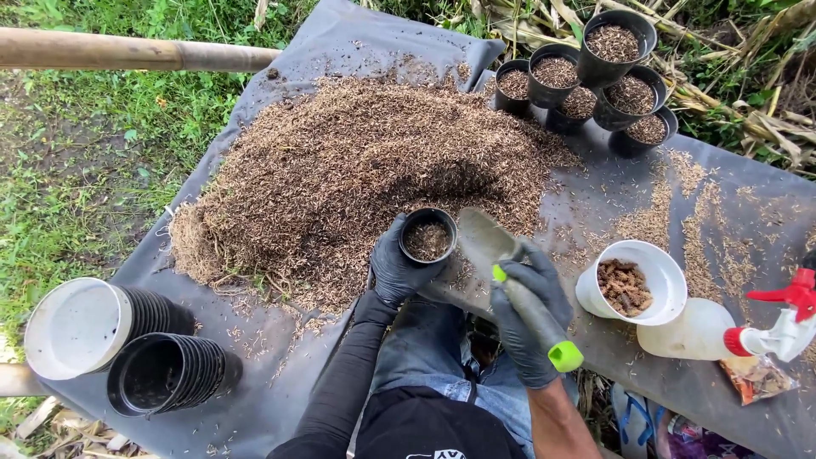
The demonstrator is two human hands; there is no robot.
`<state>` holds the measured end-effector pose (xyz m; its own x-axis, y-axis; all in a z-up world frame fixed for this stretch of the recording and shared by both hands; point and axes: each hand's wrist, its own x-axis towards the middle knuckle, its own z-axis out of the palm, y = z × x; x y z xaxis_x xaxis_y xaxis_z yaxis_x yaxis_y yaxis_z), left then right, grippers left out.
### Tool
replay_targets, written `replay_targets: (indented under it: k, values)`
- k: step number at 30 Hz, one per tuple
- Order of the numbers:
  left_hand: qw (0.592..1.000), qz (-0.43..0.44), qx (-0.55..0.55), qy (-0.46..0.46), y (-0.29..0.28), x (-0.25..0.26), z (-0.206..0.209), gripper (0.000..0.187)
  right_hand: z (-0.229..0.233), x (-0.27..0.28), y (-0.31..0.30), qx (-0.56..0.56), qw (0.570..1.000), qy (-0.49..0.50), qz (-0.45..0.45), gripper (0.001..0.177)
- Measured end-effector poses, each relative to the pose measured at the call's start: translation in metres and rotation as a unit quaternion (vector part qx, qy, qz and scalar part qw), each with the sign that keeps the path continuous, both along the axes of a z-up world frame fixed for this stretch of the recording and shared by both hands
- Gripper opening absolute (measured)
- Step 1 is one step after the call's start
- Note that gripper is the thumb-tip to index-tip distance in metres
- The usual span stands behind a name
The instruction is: Filling small plastic pots with soil using a hand trowel and adding fertilizer pellets.
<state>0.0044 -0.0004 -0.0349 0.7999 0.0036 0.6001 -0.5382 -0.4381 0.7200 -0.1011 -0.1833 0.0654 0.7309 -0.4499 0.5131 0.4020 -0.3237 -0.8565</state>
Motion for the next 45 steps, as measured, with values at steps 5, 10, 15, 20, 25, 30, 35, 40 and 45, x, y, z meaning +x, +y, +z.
replay_targets:
  k: [5,10,15,20,25,30,35,40,45]
  values:
    - [0.994,-0.043,-0.019,0.102,0.006,-0.004,0.03,0.078,0.02,-0.007,-0.003,0.053,0.996,0.06,-0.049,0.023]
    - [0.998,0.036,0.023,0.037,-0.001,-0.006,-0.008,0.103,-0.037,-0.005,-0.023,0.227,0.96,0.143,-0.083,0.023]
    - [0.997,0.051,0.054,0.019,-0.004,-0.007,-0.015,0.106,-0.004,0.002,-0.005,0.525,0.835,0.14,-0.087,0.025]
    - [0.994,0.02,0.021,0.108,0.003,-0.005,0.005,0.086,-0.041,-0.002,-0.017,0.606,0.776,0.166,-0.061,0.03]
    - [0.99,-0.007,0.024,0.14,0.003,-0.007,0.024,0.079,-0.04,-0.029,-0.017,0.609,0.766,0.203,-0.036,0.03]
    - [0.994,0.061,0.045,-0.078,-0.01,-0.006,-0.023,0.103,-0.05,-0.053,-0.033,0.421,0.855,0.29,0.093,0.046]
    - [0.998,0.016,0.01,-0.057,-0.006,-0.006,-0.014,0.09,-0.06,-0.051,-0.061,-0.264,0.934,0.226,-0.085,0.045]
    - [0.991,0.037,-0.012,-0.125,-0.015,-0.004,-0.027,0.098,-0.092,-0.038,-0.071,-0.479,0.837,0.229,-0.133,0.058]
    - [0.994,0.037,-0.011,-0.101,-0.01,-0.01,-0.021,0.098,-0.092,-0.035,-0.069,-0.512,0.815,0.218,-0.164,0.056]
